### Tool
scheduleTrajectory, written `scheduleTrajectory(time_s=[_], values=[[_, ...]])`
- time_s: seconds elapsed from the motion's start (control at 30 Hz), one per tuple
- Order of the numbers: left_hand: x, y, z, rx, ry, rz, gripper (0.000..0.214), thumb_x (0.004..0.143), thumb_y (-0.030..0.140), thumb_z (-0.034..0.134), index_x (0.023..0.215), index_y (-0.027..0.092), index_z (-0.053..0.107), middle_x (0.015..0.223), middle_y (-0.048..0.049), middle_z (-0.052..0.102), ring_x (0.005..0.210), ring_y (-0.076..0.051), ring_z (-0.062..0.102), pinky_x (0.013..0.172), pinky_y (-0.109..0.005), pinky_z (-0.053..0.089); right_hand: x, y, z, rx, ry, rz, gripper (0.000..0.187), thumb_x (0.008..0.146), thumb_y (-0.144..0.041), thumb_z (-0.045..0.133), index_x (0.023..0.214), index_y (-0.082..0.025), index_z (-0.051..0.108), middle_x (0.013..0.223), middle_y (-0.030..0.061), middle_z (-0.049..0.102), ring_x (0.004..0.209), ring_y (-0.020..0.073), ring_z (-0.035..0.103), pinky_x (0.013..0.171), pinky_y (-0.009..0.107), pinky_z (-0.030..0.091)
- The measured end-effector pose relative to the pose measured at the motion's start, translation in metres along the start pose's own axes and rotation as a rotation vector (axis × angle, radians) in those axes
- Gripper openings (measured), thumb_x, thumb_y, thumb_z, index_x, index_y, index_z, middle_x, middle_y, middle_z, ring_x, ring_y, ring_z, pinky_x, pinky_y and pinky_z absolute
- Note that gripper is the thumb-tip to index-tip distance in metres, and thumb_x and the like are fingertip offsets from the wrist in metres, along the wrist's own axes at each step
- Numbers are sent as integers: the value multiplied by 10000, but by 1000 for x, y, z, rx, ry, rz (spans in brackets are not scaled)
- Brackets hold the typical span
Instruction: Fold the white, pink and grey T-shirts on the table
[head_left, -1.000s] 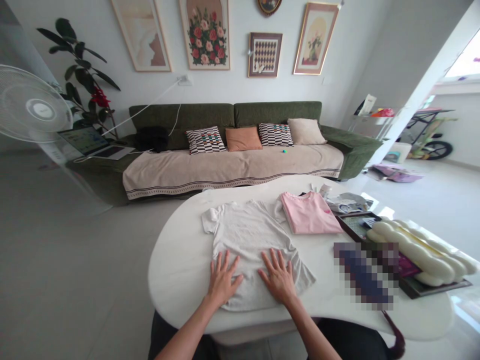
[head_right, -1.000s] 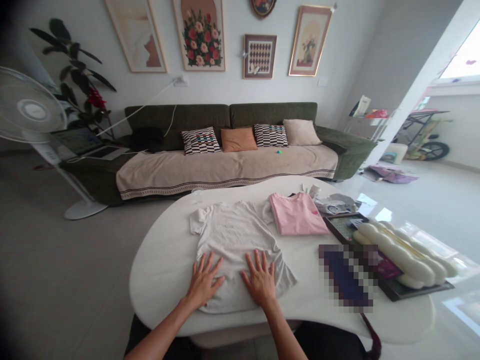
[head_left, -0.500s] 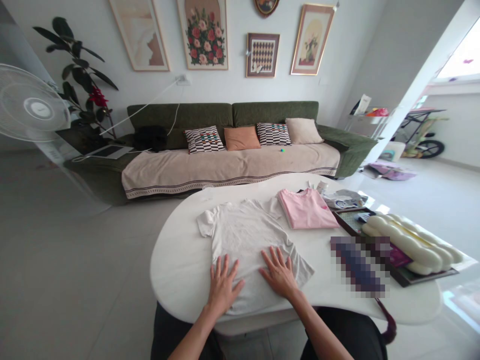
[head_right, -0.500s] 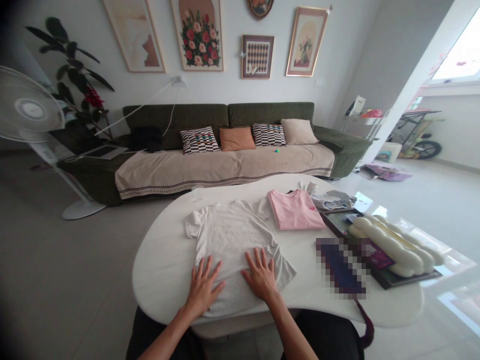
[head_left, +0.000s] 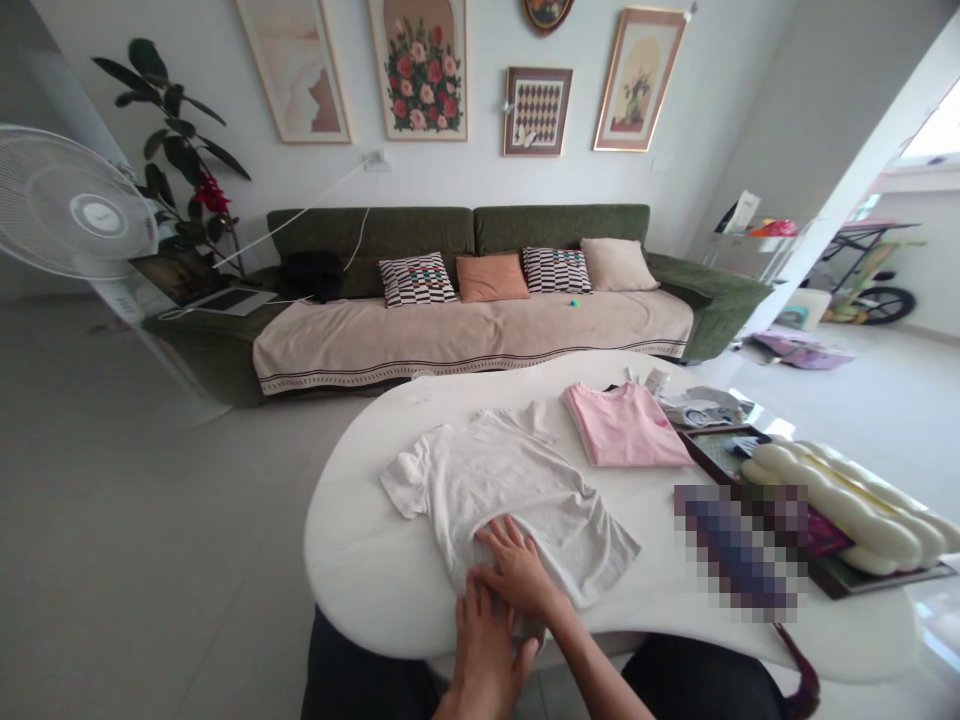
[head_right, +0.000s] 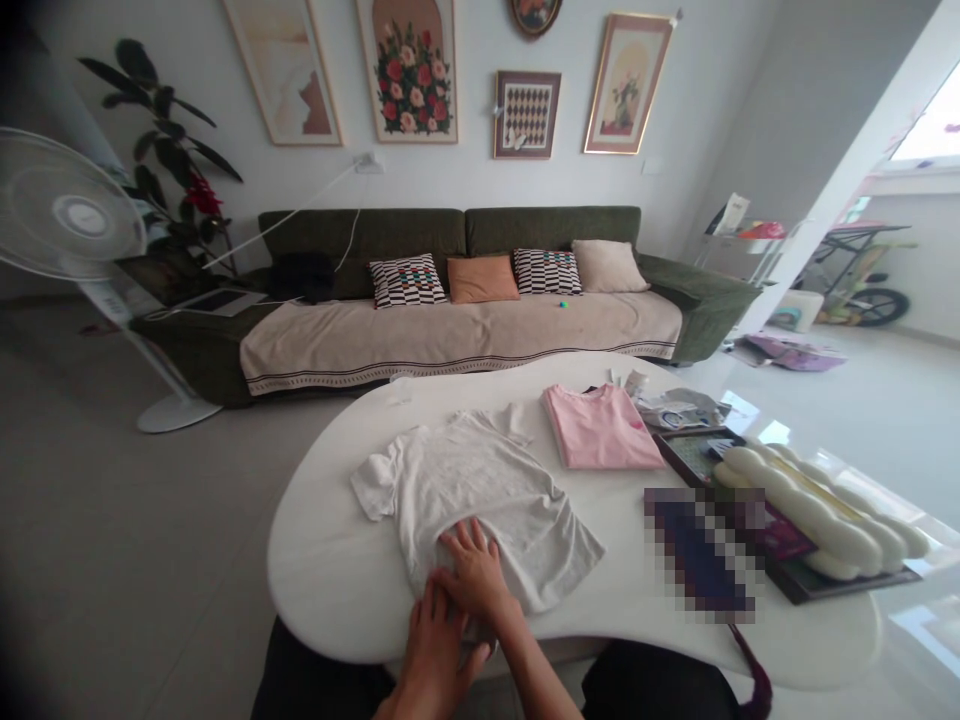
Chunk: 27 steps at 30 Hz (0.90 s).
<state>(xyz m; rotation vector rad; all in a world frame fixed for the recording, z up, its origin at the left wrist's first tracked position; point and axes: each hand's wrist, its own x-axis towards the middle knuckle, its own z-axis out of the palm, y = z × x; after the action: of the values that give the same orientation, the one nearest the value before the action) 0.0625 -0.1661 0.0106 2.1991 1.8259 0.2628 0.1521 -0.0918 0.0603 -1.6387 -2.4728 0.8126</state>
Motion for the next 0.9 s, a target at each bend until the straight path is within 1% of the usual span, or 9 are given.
scheduleTrajectory(time_s=[0.2, 0.3, 0.37, 0.47, 0.57, 0.63, 0.7, 0.8, 0.9], values=[[-35, 14, -11, -49, -181, 22, 717, 663, 592, 556, 1240, 170, 510, 1340, -176, 396, 1253, -428, 255, 969, -545, 310, -14, 2, 0, -66, 4, -159, 568, 782, -416, 490, 1312, -270, 348, 1435, 55, 255, 1332, 293, 71, 1028, 532, 126], [-36, 5, -40, -243, -282, 277, 479, 710, 500, 569, 1120, 254, 600, 1275, -83, 494, 1210, -316, 384, 974, -414, 358, -32, 11, -6, -48, -49, -275, 504, 765, -360, 518, 1252, -291, 408, 1398, 29, 332, 1326, 262, 142, 1031, 510, 166], [-23, -18, -67, -371, -241, 383, 317, 791, 379, 507, 1072, 280, 612, 1205, -26, 554, 1139, -207, 474, 959, -308, 380, -44, 22, -14, -71, -40, -273, 449, 761, -293, 514, 1206, -279, 452, 1378, 32, 369, 1312, 246, 206, 1029, 502, 189], [12, -73, -106, -327, 22, 204, 294, 832, 269, 426, 1060, 221, 603, 1205, -55, 547, 1125, -179, 483, 973, -295, 358, -62, 36, -23, -149, 97, -169, 361, 773, -230, 487, 1131, -214, 521, 1344, 94, 410, 1260, 260, 320, 1001, 490, 255], [44, -134, -123, -102, 257, -118, 438, 777, 268, 500, 1185, 107, 499, 1259, -159, 477, 1194, -248, 408, 1001, -348, 304, -85, 36, -13, -188, 285, -135, 305, 796, -244, 479, 1086, -189, 551, 1239, 125, 499, 1155, 260, 441, 942, 428, 349], [53, -163, -120, -40, 232, -344, 536, 741, 316, 548, 1196, 48, 460, 1191, -205, 515, 1131, -286, 466, 945, -361, 346, -100, 35, 7, -200, 364, -182, 361, 774, -319, 527, 1119, -213, 530, 1142, 101, 555, 1056, 252, 508, 888, 389, 396], [53, -179, -112, -90, 129, -465, 499, 739, 370, 540, 1130, 62, 498, 1066, -180, 594, 1002, -281, 558, 835, -334, 411, -111, 38, 35, -261, 435, -245, 481, 715, -381, 586, 1168, -249, 495, 1083, 77, 582, 986, 261, 538, 847, 386, 412], [44, -184, -102, -267, 17, -454, 350, 741, 419, 508, 922, 132, 592, 887, -107, 661, 864, -258, 615, 718, -291, 436, -118, 47, 77, -411, 593, -256, 570, 669, -338, 605, 1216, -269, 458, 1107, 76, 579, 1005, 298, 518, 832, 417, 388], [37, -179, -102, -520, 93, -383, 348, 717, 452, 513, 861, 152, 616, 885, -81, 675, 890, -250, 612, 748, -283, 442, -113, 49, 97, -472, 723, -171, 492, 684, -195, 545, 1168, -259, 493, 1104, 78, 571, 1029, 301, 492, 835, 439, 356]])
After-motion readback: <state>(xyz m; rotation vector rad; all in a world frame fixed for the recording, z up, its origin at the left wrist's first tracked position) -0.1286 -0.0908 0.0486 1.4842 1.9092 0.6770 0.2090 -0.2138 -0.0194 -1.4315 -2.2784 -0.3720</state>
